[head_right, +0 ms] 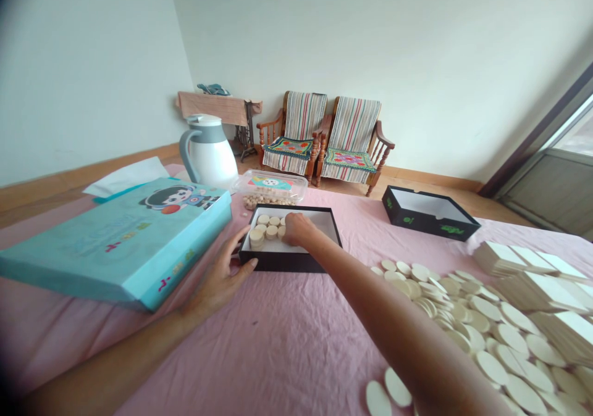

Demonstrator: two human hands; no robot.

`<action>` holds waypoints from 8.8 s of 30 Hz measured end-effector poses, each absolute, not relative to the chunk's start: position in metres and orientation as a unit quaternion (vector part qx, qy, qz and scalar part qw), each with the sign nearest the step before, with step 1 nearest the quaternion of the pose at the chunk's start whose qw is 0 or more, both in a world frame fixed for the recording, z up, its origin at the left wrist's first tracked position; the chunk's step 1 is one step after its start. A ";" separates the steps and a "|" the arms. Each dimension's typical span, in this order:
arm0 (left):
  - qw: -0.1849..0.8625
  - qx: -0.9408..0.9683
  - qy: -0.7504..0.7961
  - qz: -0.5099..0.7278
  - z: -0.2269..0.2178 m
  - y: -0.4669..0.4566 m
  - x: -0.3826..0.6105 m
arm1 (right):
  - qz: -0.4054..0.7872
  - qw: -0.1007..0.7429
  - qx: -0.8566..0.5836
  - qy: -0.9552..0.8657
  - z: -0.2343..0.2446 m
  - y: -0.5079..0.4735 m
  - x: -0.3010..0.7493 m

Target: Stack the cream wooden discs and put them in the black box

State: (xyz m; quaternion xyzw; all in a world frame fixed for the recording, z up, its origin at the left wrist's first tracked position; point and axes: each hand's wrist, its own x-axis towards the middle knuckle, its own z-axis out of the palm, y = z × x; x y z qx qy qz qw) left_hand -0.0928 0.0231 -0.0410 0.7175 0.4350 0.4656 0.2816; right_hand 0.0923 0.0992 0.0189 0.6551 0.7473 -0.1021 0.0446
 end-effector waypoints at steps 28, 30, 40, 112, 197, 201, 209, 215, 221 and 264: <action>-0.016 0.804 0.298 0.515 -0.021 -0.014 -0.088 | -0.183 -0.327 0.657 0.655 0.022 -0.067 0.223; -0.012 0.852 0.229 0.471 -0.020 -0.022 -0.084 | -0.156 -0.331 0.675 0.640 0.012 -0.086 0.244; 0.156 0.954 0.185 0.176 0.009 -0.057 -0.022 | 0.047 -0.425 0.743 0.516 -0.008 -0.110 0.301; 0.255 0.889 0.302 0.231 -0.022 -0.032 0.003 | 0.012 -0.215 0.661 0.719 -0.002 -0.119 0.276; 0.282 0.879 0.301 0.240 -0.025 -0.026 0.000 | -0.010 -0.125 0.654 0.746 -0.012 -0.075 0.245; 0.286 0.877 0.303 0.239 -0.024 -0.027 0.000 | -0.017 -0.144 0.649 0.747 -0.014 -0.073 0.247; 0.293 0.875 0.309 0.231 -0.023 -0.027 0.001 | -0.053 -0.163 0.627 0.760 -0.007 -0.077 0.242; 0.290 0.875 0.311 0.233 -0.024 -0.027 0.000 | -0.057 -0.249 0.623 0.740 -0.007 -0.079 0.229; 0.283 0.877 0.310 0.234 -0.026 -0.026 -0.001 | -0.097 -0.325 0.549 0.764 0.004 -0.090 0.191; 0.316 0.854 0.302 0.282 -0.030 -0.028 0.004 | -0.060 -0.120 0.682 0.719 0.002 -0.088 0.244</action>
